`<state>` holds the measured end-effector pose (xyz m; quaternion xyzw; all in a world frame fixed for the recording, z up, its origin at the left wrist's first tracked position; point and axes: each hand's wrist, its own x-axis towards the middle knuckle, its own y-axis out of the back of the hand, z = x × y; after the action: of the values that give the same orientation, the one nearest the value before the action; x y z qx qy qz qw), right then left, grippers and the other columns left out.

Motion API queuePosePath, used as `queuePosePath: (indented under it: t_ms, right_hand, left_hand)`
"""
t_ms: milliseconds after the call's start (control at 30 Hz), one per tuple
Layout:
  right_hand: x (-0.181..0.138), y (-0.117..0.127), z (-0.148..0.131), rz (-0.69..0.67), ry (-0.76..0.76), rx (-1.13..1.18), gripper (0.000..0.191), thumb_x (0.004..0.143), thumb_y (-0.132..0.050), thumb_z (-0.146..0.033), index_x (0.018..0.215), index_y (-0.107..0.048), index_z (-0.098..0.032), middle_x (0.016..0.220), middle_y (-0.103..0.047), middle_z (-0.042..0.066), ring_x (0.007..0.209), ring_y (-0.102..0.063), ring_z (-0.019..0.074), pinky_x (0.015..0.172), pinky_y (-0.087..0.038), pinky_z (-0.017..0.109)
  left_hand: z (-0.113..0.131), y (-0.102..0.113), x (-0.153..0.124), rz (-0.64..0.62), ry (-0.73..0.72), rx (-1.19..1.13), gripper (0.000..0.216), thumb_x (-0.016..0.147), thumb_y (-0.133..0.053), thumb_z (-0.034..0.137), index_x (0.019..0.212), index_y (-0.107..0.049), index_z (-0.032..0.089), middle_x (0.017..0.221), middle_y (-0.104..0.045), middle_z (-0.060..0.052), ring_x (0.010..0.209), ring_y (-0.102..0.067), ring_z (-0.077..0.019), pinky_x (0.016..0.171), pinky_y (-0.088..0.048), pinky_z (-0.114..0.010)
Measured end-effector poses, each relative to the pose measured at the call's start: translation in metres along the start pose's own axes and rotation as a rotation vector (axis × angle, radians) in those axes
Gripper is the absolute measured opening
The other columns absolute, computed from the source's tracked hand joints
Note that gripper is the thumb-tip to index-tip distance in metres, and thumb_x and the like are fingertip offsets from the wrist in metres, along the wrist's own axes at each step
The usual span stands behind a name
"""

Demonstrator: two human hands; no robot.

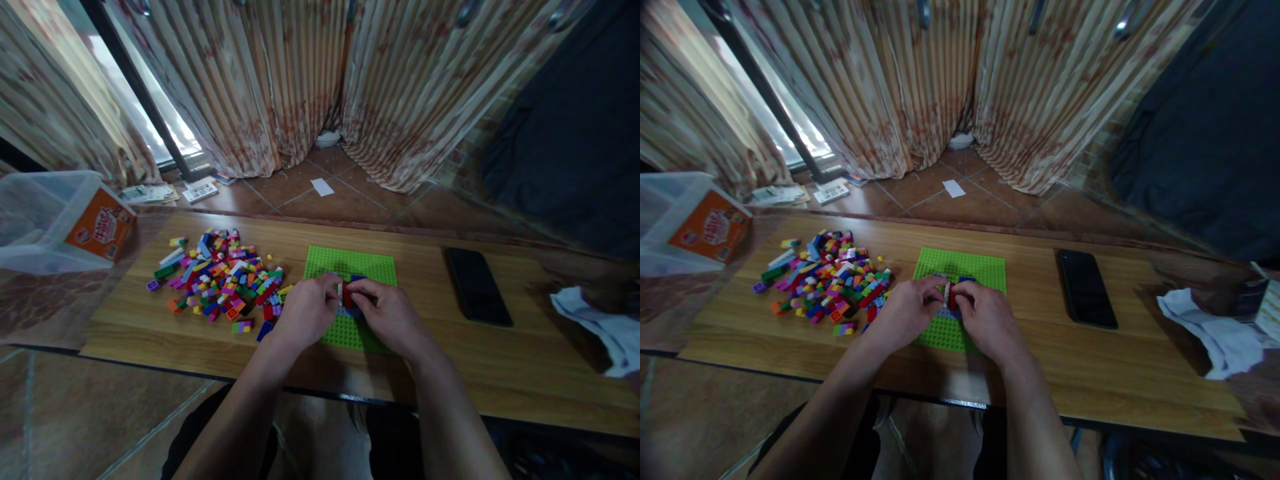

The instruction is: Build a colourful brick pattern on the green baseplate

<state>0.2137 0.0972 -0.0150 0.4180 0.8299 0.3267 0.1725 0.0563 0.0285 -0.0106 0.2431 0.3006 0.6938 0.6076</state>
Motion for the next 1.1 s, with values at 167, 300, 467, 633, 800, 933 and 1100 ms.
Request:
queuePosePath:
  t_ms: [167, 300, 467, 633, 800, 933, 1100]
  right_hand:
    - [0.0, -0.003, 0.001, -0.053, -0.025, 0.149, 0.022, 0.083, -0.057, -0.016, 0.095, -0.072, -0.027, 0.092, -0.076, 0.0, 0.087, -0.069, 0.0181, 0.082, -0.051, 0.033]
    - [0.0, -0.005, -0.003, -0.079, -0.044, 0.186, 0.017, 0.081, -0.062, -0.02, 0.094, -0.071, -0.026, 0.09, -0.075, 0.0, 0.084, -0.069, 0.0181, 0.081, -0.051, 0.033]
    - [0.0, -0.005, -0.007, -0.058, -0.059, 0.135, 0.012, 0.08, -0.064, -0.023, 0.09, -0.07, -0.026, 0.086, -0.074, 0.0, 0.081, -0.068, 0.018, 0.078, -0.05, 0.032]
    - [0.001, -0.006, -0.01, -0.048, -0.066, 0.059, 0.019, 0.08, -0.065, -0.024, 0.098, -0.069, -0.026, 0.085, -0.074, -0.001, 0.076, -0.066, 0.0172, 0.07, -0.047, 0.03]
    - [0.001, -0.01, -0.013, -0.038, -0.08, -0.005, 0.02, 0.08, -0.064, -0.025, 0.099, -0.068, -0.026, 0.089, -0.075, 0.0, 0.075, -0.064, 0.0175, 0.066, -0.044, 0.03]
    - [0.001, -0.011, -0.013, -0.031, -0.088, 0.019, 0.019, 0.08, -0.063, -0.025, 0.099, -0.069, -0.026, 0.087, -0.075, 0.0, 0.076, -0.065, 0.0179, 0.067, -0.044, 0.03]
    - [0.0, -0.007, -0.013, -0.02, -0.118, 0.111, 0.021, 0.078, -0.064, -0.023, 0.098, -0.069, -0.027, 0.089, -0.075, -0.001, 0.078, -0.067, 0.0169, 0.071, -0.046, 0.03]
  left_hand:
    - [0.002, 0.001, 0.0, 0.021, 0.0, 0.12, 0.029, 0.085, -0.05, 0.013, 0.105, -0.068, 0.023, 0.085, -0.075, -0.002, 0.082, -0.069, -0.0194, 0.071, -0.046, -0.027]
    - [0.002, 0.002, 0.0, 0.037, -0.037, 0.185, 0.021, 0.083, -0.05, 0.011, 0.09, -0.067, 0.022, 0.082, -0.072, -0.002, 0.08, -0.067, -0.0195, 0.067, -0.044, -0.027]
    - [0.001, 0.0, 0.0, 0.028, -0.046, 0.211, 0.019, 0.083, -0.048, 0.009, 0.084, -0.063, 0.021, 0.08, -0.069, -0.003, 0.077, -0.065, -0.0189, 0.065, -0.043, -0.027]
    - [0.0, -0.001, 0.0, 0.015, -0.075, 0.222, 0.024, 0.084, -0.047, 0.009, 0.095, -0.065, 0.021, 0.089, -0.069, -0.005, 0.088, -0.065, -0.0207, 0.076, -0.047, -0.03]
    - [0.002, -0.002, 0.0, -0.007, -0.098, 0.238, 0.026, 0.083, -0.047, 0.007, 0.097, -0.065, 0.018, 0.094, -0.068, -0.008, 0.091, -0.063, -0.0215, 0.081, -0.048, -0.032]
    - [0.0, -0.003, 0.0, 0.017, -0.102, 0.223, 0.026, 0.083, -0.045, 0.006, 0.095, -0.065, 0.018, 0.091, -0.068, -0.007, 0.088, -0.063, -0.0207, 0.078, -0.048, -0.031]
    - [-0.003, 0.0, 0.001, 0.058, -0.065, 0.135, 0.031, 0.088, -0.041, 0.009, 0.104, -0.065, 0.018, 0.094, -0.07, -0.007, 0.086, -0.066, -0.0197, 0.076, -0.05, -0.03]
